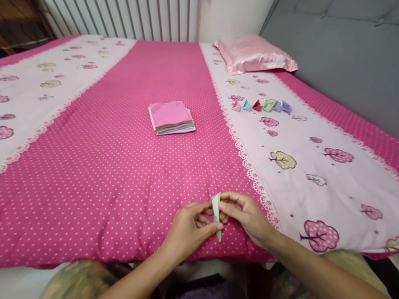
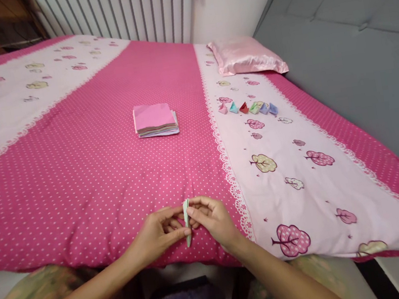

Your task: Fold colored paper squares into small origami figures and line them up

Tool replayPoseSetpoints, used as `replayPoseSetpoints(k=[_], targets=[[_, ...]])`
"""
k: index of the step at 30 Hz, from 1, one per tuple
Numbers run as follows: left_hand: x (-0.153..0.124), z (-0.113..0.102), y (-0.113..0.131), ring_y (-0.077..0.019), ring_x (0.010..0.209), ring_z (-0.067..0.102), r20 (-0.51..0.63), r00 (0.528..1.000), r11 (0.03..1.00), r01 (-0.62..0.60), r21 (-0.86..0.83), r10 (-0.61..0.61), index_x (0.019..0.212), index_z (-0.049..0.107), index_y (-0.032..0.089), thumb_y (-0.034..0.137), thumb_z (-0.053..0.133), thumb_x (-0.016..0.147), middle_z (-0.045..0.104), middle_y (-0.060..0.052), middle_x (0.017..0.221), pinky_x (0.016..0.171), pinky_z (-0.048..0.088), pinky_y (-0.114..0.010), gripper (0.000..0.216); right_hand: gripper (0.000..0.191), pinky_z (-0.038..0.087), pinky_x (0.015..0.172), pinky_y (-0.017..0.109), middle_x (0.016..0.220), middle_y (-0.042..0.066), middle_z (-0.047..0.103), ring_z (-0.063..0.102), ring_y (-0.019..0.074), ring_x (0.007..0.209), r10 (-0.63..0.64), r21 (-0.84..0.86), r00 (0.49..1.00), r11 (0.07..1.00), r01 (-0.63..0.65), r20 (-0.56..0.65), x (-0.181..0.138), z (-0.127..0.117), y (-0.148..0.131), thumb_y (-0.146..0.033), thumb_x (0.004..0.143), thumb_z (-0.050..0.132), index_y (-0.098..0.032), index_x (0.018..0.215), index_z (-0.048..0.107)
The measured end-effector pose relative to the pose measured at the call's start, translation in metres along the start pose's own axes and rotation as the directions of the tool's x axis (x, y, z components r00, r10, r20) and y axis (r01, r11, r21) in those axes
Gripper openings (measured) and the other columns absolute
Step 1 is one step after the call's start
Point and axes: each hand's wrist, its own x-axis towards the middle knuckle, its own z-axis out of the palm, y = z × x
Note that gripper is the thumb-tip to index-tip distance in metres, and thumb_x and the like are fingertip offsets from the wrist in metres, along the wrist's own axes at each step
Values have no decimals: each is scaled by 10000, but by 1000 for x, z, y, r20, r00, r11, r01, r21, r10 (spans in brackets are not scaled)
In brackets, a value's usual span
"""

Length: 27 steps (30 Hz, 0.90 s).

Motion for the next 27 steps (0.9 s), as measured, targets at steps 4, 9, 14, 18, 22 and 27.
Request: replayPoseSetpoints(k=[4, 9, 14, 18, 22, 27], targets=[[0, 0, 1, -117, 609, 599, 6, 1000, 1000, -5, -7, 5, 979, 652, 167, 279, 634, 749, 679, -13, 713, 544, 422, -197, 256, 261, 478, 545, 221, 640, 3, 646, 574, 96, 544, 16, -31, 1000, 999, -16, -12, 1, 1, -3, -345, 711, 686, -156, 891, 665], [0, 0, 0, -126, 624, 607, 0, 1000, 1000, -9, 17, 9, 1071, 634, 169, 281, 613, 762, 694, -30, 748, 556, 434, -208, 329, 280, 484, 527, 236, 622, 4, 634, 571, 105, 529, -14, -118, 1000, 993, 11, -21, -1, 1, -3, -351, 735, 652, -143, 921, 658], [-1, 3, -2, -145, 629, 616, -52, 999, 998, 8, 67, -5, 1134, 602, 159, 304, 629, 742, 687, -42, 762, 567, 461, -237, 419, 204, 463, 493, 222, 687, 20, 632, 568, 115, 545, -144, -303, 988, 946, 120, -58, -7, 2, -2, -275, 782, 577, -148, 934, 629], [-3, 5, -1, -134, 614, 588, -105, 994, 988, -8, 152, 25, 1114, 614, 151, 295, 657, 712, 658, -41, 776, 569, 466, -237, 429, 270, 460, 463, 216, 693, 20, 636, 565, 116, 520, -181, -414, 980, 901, 130, -85, -11, 5, -4, -210, 746, 566, -148, 1007, 595], [-4, 5, -1, -119, 612, 563, -113, 991, 979, -51, 197, 74, 1090, 630, 160, 274, 643, 718, 635, -36, 797, 568, 462, -224, 389, 294, 447, 443, 203, 675, 3, 608, 547, 100, 492, -182, -482, 982, 866, 134, -55, -14, 10, -7, -177, 726, 545, -147, 1015, 583], [-3, 5, -7, -122, 630, 568, -120, 987, 967, -78, 243, 110, 1126, 617, 179, 223, 616, 724, 631, -32, 789, 590, 470, -227, 404, 397, 459, 458, 211, 689, -4, 601, 544, 97, 483, -221, -605, 975, 781, 156, -34, -16, 12, -9, -122, 666, 537, -155, 1061, 567]])
